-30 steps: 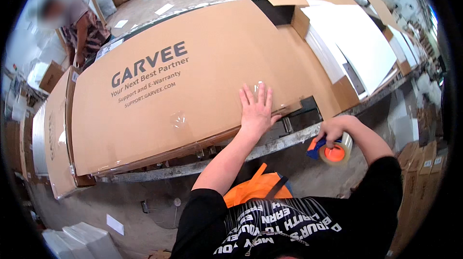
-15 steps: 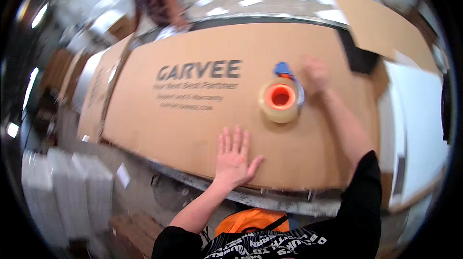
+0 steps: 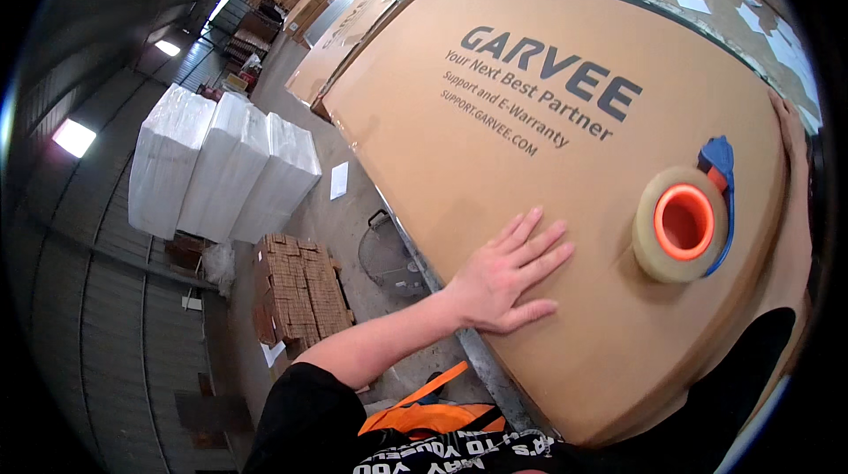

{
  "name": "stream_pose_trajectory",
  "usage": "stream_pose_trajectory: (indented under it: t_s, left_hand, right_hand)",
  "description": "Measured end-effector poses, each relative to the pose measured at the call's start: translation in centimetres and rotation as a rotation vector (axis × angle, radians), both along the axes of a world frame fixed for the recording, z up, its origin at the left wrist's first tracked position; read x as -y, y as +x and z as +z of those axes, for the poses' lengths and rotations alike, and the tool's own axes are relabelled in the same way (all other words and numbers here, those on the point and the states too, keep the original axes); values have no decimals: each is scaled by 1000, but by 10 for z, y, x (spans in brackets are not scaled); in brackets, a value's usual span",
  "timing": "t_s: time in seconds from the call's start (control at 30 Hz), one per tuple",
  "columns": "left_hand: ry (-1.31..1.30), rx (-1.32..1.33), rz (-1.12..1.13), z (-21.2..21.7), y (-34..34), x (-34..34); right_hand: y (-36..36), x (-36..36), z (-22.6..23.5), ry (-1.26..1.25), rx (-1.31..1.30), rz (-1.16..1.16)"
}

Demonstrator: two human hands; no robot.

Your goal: The person packs flat items into large cardboard boxes by hand, then seals the boxes with a tape dispenser.

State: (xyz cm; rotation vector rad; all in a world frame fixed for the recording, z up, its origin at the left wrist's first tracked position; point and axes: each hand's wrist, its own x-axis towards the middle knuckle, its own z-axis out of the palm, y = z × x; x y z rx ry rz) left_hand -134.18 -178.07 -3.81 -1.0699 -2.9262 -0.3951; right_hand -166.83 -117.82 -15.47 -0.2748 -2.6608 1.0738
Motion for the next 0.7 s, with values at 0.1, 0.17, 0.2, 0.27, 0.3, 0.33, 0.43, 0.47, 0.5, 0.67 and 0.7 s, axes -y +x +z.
stream_pose_trajectory:
  t_s: [0.1,0.17,0.2,0.27,0.3,0.33,0.43,0.47,0.5,0.67,0.7]
  left_hand:
    - [21,-2,2,-11,-4,13]
    - [18,18,25,-8,0,23]
    - [28,20,14,-5,3,29]
    - [-106,-76,100,2,12,50]
    - [-113,-117,133,1,15,58]
    - [-89,-128,119,-2,17,67]
    - [-15,-163,363,-11,20,100]
    - [-3,-180,443,-14,17,109]
    - [-31,-193,570,-18,21,127]
    - [626,-88,708,-47,28,218]
    - [725,-7,601,-45,35,229]
  right_hand:
    - [12,0,-10,53,48,-81]
    - [41,2,-8,94,33,-158]
    - [60,7,-4,122,13,-222]
    - [112,77,41,182,98,-243]
    - [132,68,44,206,147,-231]
    - [148,69,51,226,190,-210]
    - [201,78,51,313,257,-241]
    - [234,75,62,346,248,-290]
    - [267,132,90,417,320,-355]
    - [395,198,84,289,135,-389]
    - [424,207,85,238,124,-390]
